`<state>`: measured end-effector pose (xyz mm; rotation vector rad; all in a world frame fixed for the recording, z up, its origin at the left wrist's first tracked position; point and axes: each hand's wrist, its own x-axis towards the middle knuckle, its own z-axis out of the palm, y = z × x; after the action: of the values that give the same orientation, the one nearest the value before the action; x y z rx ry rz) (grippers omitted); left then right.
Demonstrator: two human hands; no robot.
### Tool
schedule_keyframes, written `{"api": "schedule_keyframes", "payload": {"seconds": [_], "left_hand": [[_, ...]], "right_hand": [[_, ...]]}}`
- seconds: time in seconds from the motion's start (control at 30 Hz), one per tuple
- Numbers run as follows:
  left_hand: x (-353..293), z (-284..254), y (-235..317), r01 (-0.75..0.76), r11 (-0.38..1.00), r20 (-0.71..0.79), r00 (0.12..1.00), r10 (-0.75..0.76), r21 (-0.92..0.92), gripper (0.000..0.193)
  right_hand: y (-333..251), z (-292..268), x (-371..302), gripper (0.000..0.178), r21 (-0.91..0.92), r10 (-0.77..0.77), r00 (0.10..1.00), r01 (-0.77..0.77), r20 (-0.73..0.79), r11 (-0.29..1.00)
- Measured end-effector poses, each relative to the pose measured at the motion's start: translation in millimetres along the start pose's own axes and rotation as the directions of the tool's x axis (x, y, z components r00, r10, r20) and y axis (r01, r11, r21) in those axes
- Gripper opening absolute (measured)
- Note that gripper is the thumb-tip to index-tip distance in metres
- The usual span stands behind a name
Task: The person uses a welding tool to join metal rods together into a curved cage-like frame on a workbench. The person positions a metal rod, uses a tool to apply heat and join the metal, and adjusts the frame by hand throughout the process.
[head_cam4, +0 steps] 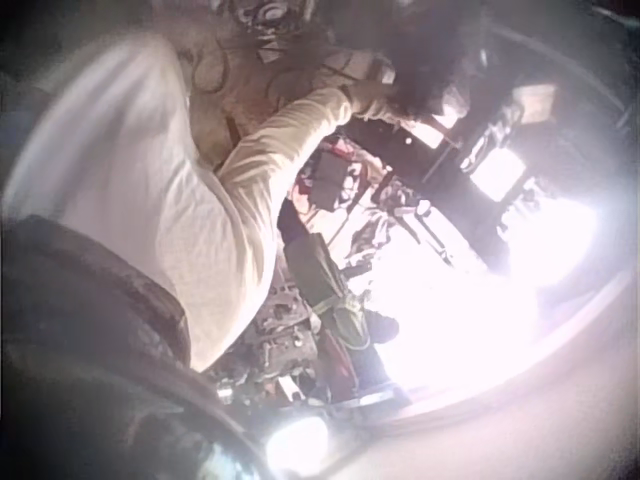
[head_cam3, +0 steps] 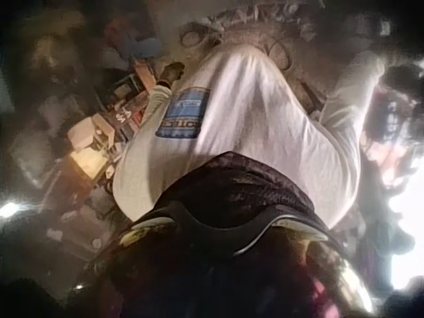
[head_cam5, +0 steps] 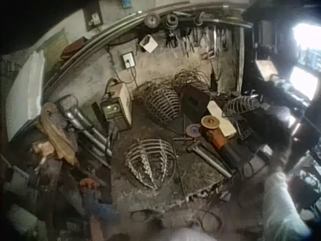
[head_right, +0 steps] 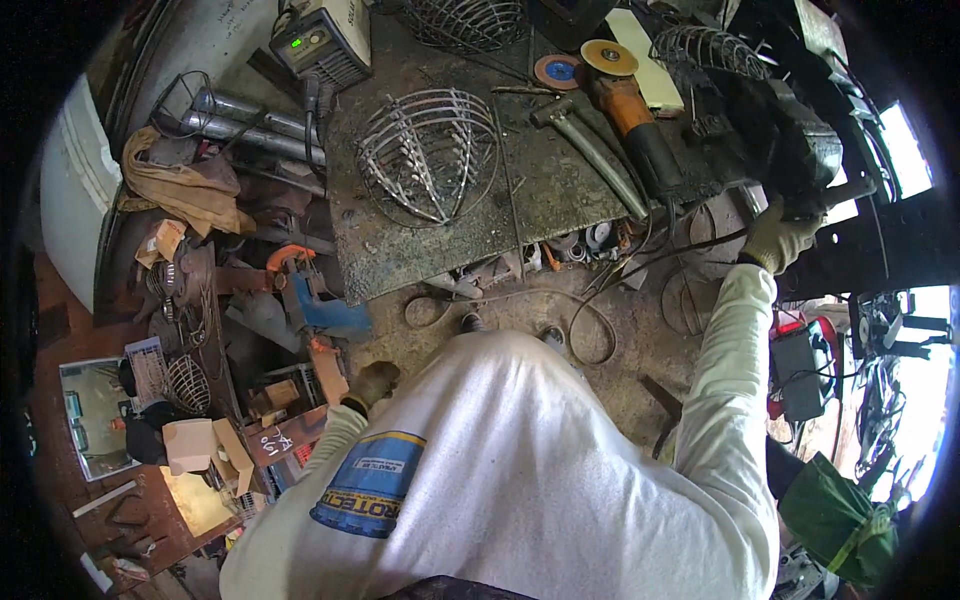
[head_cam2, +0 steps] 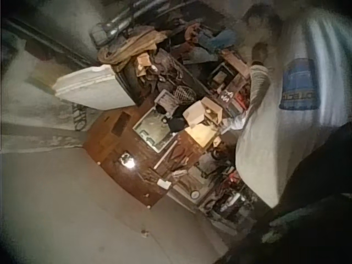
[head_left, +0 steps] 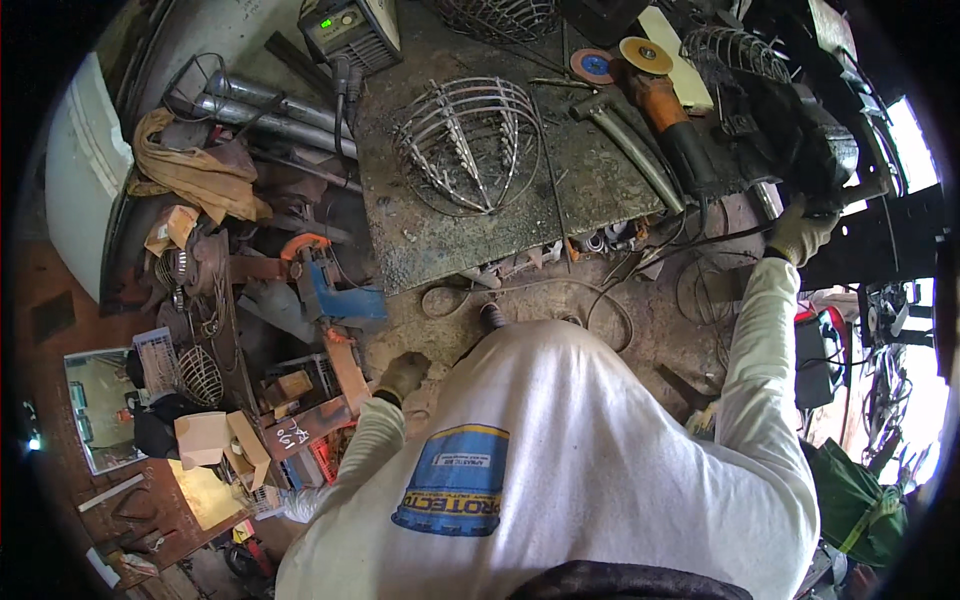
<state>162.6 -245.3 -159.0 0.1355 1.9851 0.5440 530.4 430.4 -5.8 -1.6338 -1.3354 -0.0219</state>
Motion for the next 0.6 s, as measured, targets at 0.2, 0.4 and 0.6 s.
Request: {"api": "schedule_keyframes", "payload": {"seconds": [0.2,0.4,0.6], "left_hand": [[15.5,-4.5,14.1,-0.222,0.974,-0.113,0.969,0.217,-0.031,0.032],[40.4,-12.6,-71.9,-0.567,0.117,0.381,0.678,0.628,0.816,0.037],[27.6,6.0,-101.0,-0.444,0.480,0.329,0.893,0.307,0.757,0.049]], "right_hand": [[-6.8,-11.1,-5.5,0.088,0.053,0.036,0.995,-0.041,0.096,0.998],[-2.2,-1.0,-16.9,0.091,-0.118,0.174,0.973,-0.157,0.151,0.980],[7.1,-1.1,-15.2,0.094,-0.009,0.091,0.994,-0.090,0.060,0.996]]}}
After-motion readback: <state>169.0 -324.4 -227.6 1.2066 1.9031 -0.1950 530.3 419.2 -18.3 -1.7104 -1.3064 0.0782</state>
